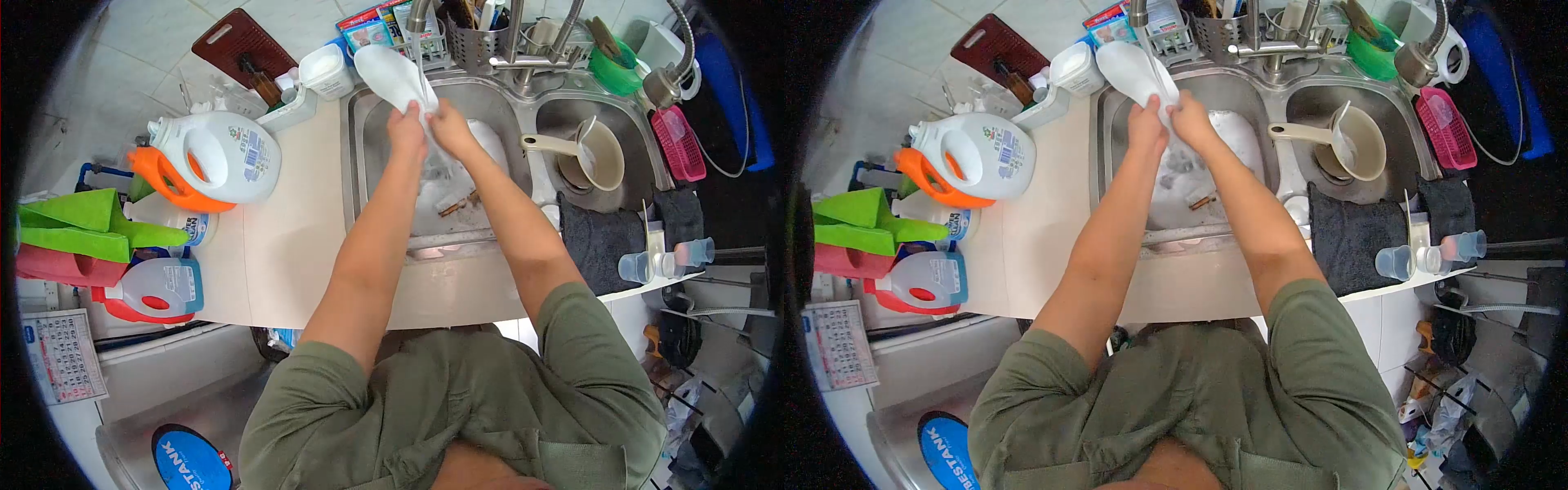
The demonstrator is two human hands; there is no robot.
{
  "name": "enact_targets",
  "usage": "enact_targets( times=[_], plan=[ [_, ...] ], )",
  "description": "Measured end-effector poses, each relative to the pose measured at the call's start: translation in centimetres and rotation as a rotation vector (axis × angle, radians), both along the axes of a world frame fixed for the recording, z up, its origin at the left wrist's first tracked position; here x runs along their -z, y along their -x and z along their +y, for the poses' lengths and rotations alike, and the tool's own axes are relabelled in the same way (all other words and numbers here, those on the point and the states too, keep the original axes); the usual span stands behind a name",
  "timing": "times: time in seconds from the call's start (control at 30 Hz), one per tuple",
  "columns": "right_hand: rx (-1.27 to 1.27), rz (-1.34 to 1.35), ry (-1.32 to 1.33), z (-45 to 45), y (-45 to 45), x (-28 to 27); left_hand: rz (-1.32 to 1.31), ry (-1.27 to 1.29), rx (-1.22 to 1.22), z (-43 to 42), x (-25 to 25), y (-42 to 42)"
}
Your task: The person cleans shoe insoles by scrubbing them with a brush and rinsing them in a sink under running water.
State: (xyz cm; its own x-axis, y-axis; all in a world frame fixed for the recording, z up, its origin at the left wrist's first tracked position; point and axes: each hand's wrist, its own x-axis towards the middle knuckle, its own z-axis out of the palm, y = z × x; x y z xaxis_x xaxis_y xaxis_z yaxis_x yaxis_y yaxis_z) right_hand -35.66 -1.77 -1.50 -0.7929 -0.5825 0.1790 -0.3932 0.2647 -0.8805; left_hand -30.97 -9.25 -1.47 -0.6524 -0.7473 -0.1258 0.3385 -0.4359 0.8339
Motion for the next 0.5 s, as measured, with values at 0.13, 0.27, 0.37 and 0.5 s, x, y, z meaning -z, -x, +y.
enact_targets(
  times=[0.13, 0.27, 0.37, 0.5],
  plan=[
    [0.078, -0.094, -0.049, -0.2, 0.4, 0.8, 0.002, -0.053, -0.018, 0.9, 0.7, 0.2],
    [0.143, -0.070, 0.162, 0.9, 0.5, 2.1, 0.024, -0.017, 0.079, 0.7, 0.8, 0.0],
    [0.054, -0.323, 0.129, 2.4, -0.4, 1.2, -0.235, -0.039, 0.081, 0.8, -1.4, -0.1],
    [-0.048, -0.307, -0.114, 2.4, 1.1, -0.5, -0.422, 0.736, -0.143, 1.4, -1.0, 0.1]
  ],
)
